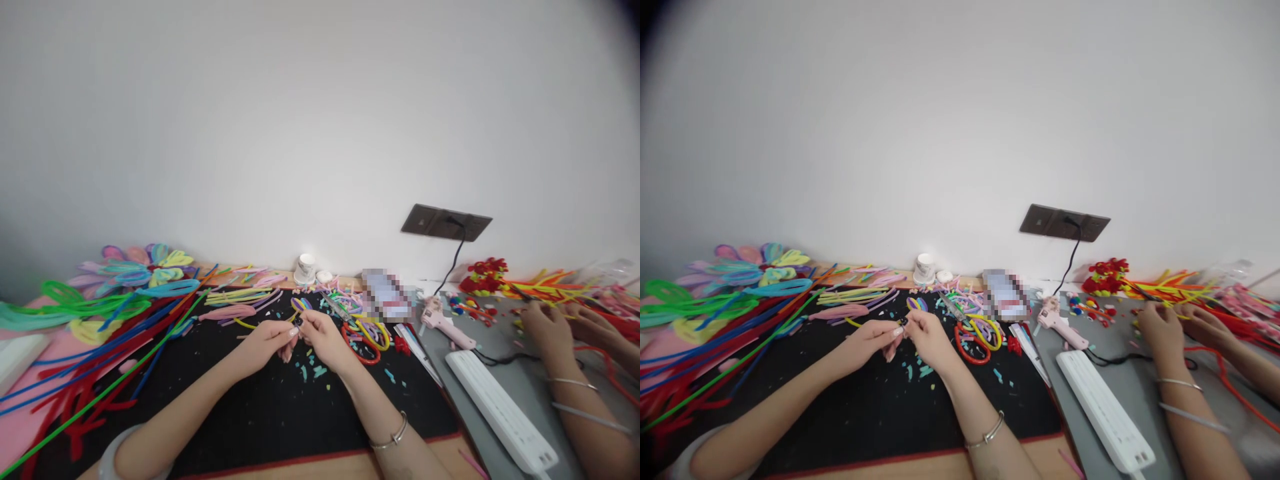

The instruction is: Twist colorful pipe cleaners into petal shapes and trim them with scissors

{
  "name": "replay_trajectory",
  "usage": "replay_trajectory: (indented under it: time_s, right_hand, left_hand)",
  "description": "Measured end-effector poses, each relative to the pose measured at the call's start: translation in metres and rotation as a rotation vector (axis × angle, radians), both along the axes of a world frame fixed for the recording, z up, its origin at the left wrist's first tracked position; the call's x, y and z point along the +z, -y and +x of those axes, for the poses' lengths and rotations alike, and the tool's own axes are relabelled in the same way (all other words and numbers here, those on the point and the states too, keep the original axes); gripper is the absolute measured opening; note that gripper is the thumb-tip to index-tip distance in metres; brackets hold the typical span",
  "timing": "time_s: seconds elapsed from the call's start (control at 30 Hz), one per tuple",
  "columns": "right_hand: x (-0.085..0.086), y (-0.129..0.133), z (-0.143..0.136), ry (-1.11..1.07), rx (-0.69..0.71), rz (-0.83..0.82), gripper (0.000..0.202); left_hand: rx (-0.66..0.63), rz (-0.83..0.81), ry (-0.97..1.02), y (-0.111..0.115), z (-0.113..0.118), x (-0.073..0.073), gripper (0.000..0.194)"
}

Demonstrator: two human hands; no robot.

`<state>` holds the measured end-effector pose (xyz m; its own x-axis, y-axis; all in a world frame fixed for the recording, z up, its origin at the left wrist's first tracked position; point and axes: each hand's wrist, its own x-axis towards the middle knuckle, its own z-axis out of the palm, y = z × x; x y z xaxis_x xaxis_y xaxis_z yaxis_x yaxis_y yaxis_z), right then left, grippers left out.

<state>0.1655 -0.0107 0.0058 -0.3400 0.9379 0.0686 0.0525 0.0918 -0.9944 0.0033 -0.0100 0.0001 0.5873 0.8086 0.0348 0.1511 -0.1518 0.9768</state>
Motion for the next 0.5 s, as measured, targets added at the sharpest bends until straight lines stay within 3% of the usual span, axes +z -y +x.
replay_trajectory:
  time_s: [0.07,0.13,0.23,0.37,0.43,0.5]
  right_hand:
    - [0.002,0.001,0.0,0.057,0.015,0.098,0.027]
    - [0.006,0.001,0.002,0.145,0.027,0.15,0.028]
    - [0.014,-0.005,0.013,0.288,-0.005,0.195,0.022]
    - [0.028,-0.014,0.052,0.498,-0.274,0.244,0.006]
    - [0.033,-0.012,0.077,0.709,-0.414,0.223,0.011]
    - [0.035,-0.004,0.1,0.935,-0.456,0.167,0.015]
  left_hand:
    - [-0.062,-0.28,0.213,0.0,0.0,-0.002,0.036]
    - [-0.084,-0.435,0.323,0.001,0.0,-0.003,0.035]
    - [-0.026,-0.465,0.328,0.001,0.001,-0.003,0.035]
    - [0.052,-0.445,0.335,0.0,0.0,-0.001,0.035]
    - [0.05,-0.467,0.366,-0.001,-0.001,-0.001,0.035]
    - [0.06,-0.493,0.398,-0.002,-0.002,-0.002,0.037]
